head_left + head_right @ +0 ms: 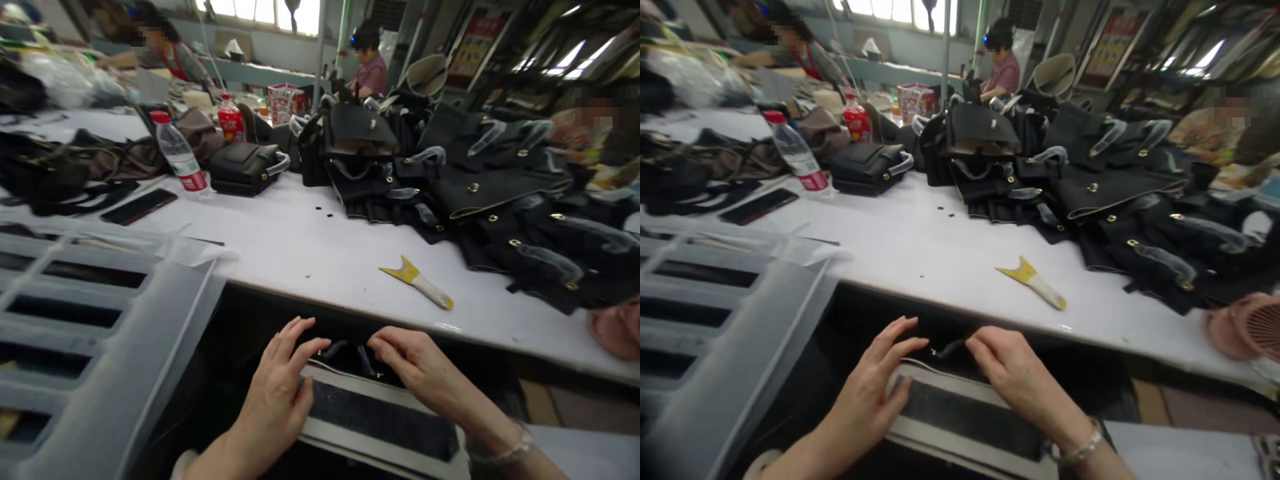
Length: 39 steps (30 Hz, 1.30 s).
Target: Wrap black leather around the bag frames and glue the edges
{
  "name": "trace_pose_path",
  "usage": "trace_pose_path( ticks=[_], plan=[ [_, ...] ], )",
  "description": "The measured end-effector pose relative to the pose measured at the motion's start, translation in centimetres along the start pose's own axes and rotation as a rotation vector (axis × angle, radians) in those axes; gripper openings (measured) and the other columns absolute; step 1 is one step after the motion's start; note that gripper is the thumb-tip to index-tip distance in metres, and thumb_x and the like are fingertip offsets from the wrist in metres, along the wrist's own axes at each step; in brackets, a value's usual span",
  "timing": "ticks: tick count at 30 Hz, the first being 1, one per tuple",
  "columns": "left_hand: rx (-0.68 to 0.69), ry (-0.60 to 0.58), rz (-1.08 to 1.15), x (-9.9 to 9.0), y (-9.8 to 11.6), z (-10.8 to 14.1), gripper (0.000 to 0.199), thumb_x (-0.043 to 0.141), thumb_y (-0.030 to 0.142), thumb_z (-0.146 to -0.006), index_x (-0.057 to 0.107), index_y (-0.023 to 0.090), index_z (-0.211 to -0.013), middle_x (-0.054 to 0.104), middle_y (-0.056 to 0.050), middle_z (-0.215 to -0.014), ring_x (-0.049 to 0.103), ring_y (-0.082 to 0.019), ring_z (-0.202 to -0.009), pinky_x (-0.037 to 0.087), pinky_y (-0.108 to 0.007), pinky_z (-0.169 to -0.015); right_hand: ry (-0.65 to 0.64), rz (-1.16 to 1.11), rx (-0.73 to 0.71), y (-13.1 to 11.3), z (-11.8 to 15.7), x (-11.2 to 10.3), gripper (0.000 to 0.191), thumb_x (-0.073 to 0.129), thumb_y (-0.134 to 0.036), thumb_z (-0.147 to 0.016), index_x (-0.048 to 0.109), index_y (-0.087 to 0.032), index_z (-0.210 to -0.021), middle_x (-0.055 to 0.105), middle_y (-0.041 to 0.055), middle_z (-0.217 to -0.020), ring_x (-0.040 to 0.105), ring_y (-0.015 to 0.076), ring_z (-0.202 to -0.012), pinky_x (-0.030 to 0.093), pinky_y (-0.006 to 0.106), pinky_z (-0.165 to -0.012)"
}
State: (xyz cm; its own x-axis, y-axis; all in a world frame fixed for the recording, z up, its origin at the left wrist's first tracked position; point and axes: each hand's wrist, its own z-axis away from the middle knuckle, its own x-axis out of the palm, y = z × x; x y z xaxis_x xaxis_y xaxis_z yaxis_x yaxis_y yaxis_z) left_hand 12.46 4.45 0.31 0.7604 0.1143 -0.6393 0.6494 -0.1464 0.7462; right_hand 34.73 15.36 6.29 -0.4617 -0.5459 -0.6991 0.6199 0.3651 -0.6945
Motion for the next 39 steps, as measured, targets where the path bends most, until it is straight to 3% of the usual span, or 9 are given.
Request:
trace_pose_path(
  ticks=[3, 6, 10, 16, 27, 32, 39],
  plan=[
    [0.309, -0.072, -0.215, 0.3, 0.7, -0.4, 0.053, 0.048, -0.001, -0.082, 0.061, 0.036, -0.118, 0.049, 0.0, -0.135, 0.038, -0.023, -0.131, 0.014, -0.051, -0.116, 0.004, 0.014, 0.103, 2.0, 2.1, -1.7, 0.025, 0.055, -0.036, -0.095, 0.069, -0.02, -0.082, 0.062, -0.0021, -0.074, 0.052, 0.011, -0.065, 0.037, 0.024, -0.059],
    [0.462, -0.196, -0.35, 0.7, 1.0, -0.7, 0.042, 0.062, 0.014, -0.087, 0.059, 0.037, -0.121, 0.055, 0.001, -0.127, 0.045, -0.021, -0.119, 0.018, -0.041, -0.109, -0.057, 0.016, 0.06, 2.9, 3.3, -1.1, 0.019, 0.057, -0.028, -0.093, 0.072, -0.021, -0.083, 0.064, -0.001, -0.081, 0.057, 0.0108, -0.071, 0.039, 0.024, -0.064],
    [0.546, -0.409, -0.439, 0.5, 1.4, -1.3, 0.042, 0.066, 0.026, -0.089, 0.052, 0.033, -0.128, 0.058, 0.001, -0.123, 0.047, -0.02, -0.115, 0.023, -0.037, -0.103, -0.081, 0.097, -0.026, 2.6, 3.2, 0.3, 0.024, 0.052, -0.021, -0.094, 0.066, -0.019, -0.075, 0.061, -0.001, -0.08, 0.055, 0.01, -0.071, 0.038, 0.024, -0.065],
    [0.524, -0.553, -0.483, -0.3, 2.7, -1.8, 0.033, 0.061, 0.025, -0.093, 0.051, 0.024, -0.124, 0.059, 0.001, -0.115, 0.053, -0.018, -0.101, 0.038, -0.034, -0.091, -0.172, 0.231, -0.149, 2.1, 2.3, 0.4, 0.026, 0.047, -0.012, -0.09, 0.051, -0.017, -0.065, 0.058, -0.0018, -0.075, 0.052, 0.0092, -0.068, 0.036, 0.022, -0.062],
    [0.558, -0.573, -0.456, -0.3, 2.8, -1.9, 0.026, 0.054, 0.022, -0.096, 0.052, 0.02, -0.122, 0.059, -0.002, -0.109, 0.055, -0.019, -0.097, 0.047, -0.034, -0.087, -0.211, 0.214, -0.164, 1.0, 0.5, 0.2, 0.02, 0.052, -0.014, -0.082, 0.05, -0.017, -0.062, 0.057, -0.0034, -0.067, 0.047, 0.0076, -0.061, 0.031, 0.022, -0.059],
    [0.59, -0.521, -0.474, -0.4, 3.0, -2.1, 0.028, 0.044, 0.023, -0.1, 0.05, 0.017, -0.127, 0.06, -0.005, -0.114, 0.055, -0.02, -0.098, 0.048, -0.035, -0.085, -0.245, 0.217, -0.186, 0.5, -0.3, 0.9, 0.02, 0.05, -0.01, -0.078, 0.046, -0.017, -0.059, 0.06, -0.0013, -0.07, 0.048, 0.0085, -0.061, 0.031, 0.022, -0.058],
    [0.623, -0.496, -0.474, -0.5, 3.1, -2.2, 0.03, 0.044, 0.018, -0.098, 0.051, 0.015, -0.127, 0.063, -0.007, -0.112, 0.056, -0.02, -0.096, 0.049, -0.033, -0.082, -0.314, 0.201, -0.179, 0.5, -1.3, 0.9, 0.025, 0.054, -0.011, -0.073, 0.041, -0.016, -0.052, 0.05, -0.0045, -0.057, 0.039, 0.0057, -0.05, 0.027, 0.021, -0.05]
  ],
)
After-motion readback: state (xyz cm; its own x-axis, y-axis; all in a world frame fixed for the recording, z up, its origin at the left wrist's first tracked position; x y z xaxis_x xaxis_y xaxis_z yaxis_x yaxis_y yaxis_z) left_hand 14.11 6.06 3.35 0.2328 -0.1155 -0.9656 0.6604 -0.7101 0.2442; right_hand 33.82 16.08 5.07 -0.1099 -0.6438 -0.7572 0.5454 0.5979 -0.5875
